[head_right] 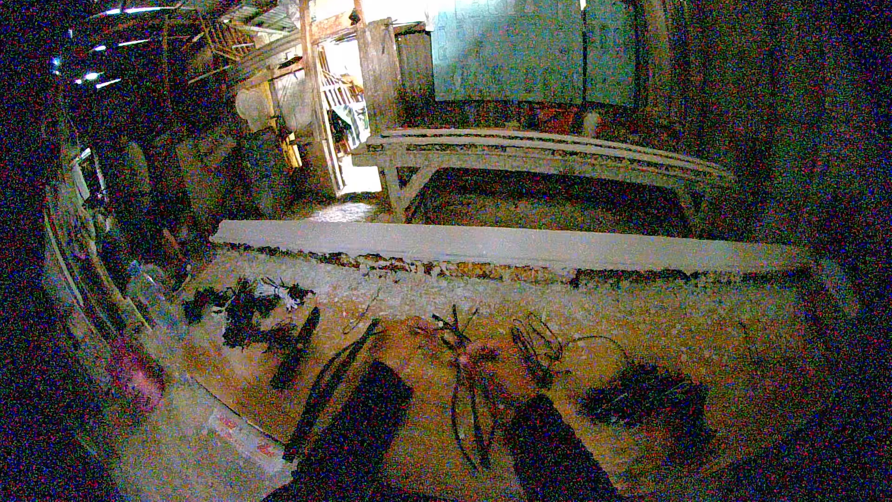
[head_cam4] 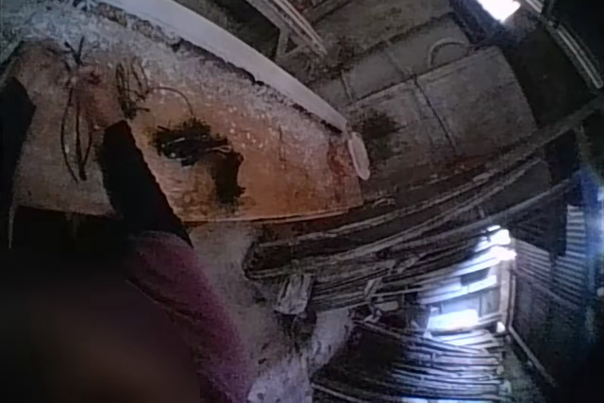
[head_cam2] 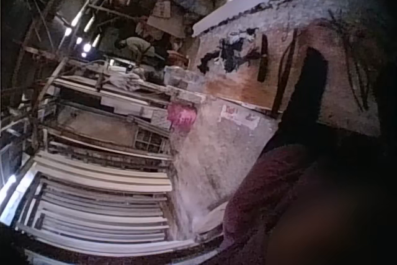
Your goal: The person repeatedly picks up black cable ties from a pile on a wooden workbench, loops them around a small object, and tightens them by hand. The person places the tied units back on the table and continues the process with additional cable ties.
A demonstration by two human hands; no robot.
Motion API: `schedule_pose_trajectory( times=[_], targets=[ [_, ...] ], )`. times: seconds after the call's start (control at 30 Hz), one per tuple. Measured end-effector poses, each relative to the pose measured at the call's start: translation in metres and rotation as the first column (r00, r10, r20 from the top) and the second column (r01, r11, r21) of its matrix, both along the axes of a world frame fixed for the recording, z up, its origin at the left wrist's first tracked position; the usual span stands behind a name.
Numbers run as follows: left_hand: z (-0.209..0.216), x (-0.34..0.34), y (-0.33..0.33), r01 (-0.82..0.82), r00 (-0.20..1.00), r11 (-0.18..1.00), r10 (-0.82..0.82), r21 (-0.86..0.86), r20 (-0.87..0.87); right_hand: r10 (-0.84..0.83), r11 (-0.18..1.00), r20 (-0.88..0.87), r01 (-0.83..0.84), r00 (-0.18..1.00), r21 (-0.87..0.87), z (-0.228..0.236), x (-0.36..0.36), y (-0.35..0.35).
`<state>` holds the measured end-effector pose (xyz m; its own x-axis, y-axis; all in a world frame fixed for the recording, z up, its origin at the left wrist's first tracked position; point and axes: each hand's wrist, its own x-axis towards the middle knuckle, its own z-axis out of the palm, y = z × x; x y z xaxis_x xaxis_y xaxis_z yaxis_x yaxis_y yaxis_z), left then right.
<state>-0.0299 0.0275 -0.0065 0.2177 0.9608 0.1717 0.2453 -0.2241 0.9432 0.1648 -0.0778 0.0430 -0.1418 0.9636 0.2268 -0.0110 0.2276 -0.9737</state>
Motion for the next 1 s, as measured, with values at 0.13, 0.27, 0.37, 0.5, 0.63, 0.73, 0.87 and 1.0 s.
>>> schedule_pose_trajectory(
  times=[0.13, 0.27, 0.37, 0.5, 0.63, 0.73, 0.87, 1.0],
  targets=[
    [0.005, 0.014, -0.017, 0.189, 0.979, 0.974, -0.177, 0.126, -0.102, -0.131, 0.991, -0.100, 0.134, 0.986, 0.027, -0.018, 0.005, 0.015],
    [-0.008, 0.032, -0.022, 0.538, 0.831, 0.842, -0.538, 0.042, 0.141, -0.395, 0.914, -0.152, 0.404, 0.906, 0.033, -0.037, 0.017, 0.032],
    [-0.014, 0.043, -0.023, 0.688, 0.726, 0.726, -0.687, 0.004, -0.037, -0.536, 0.833, -0.134, 0.548, 0.834, 0.079, -0.041, 0.025, 0.036],
    [-0.012, 0.042, -0.027, 0.700, 0.692, 0.714, -0.687, 0.025, 0.222, -0.595, 0.789, -0.158, 0.610, 0.788, 0.076, -0.041, 0.025, 0.035],
    [-0.007, 0.025, -0.020, 0.380, 0.922, 0.915, -0.387, 0.137, 0.029, -0.563, 0.820, -0.047, 0.564, 0.825, 0.096, -0.044, 0.028, 0.035],
    [-0.009, 0.018, -0.007, 0.127, 0.988, 0.988, -0.134, 0.087, 0.073, -0.587, 0.800, 0.158, 0.539, 0.794, 0.262, -0.044, 0.028, 0.034],
    [-0.017, 0.003, 0.011, -0.104, 0.949, 0.994, 0.089, 0.031, 0.302, -0.302, 0.946, 0.151, 0.276, 0.941, 0.170, -0.034, 0.013, 0.027],
    [-0.017, -0.008, 0.015, -0.094, 0.937, 0.996, 0.090, -0.004, 0.338, 0.109, 0.993, -0.082, -0.112, 0.991, -0.043, -0.020, -0.005, 0.011]
  ],
)
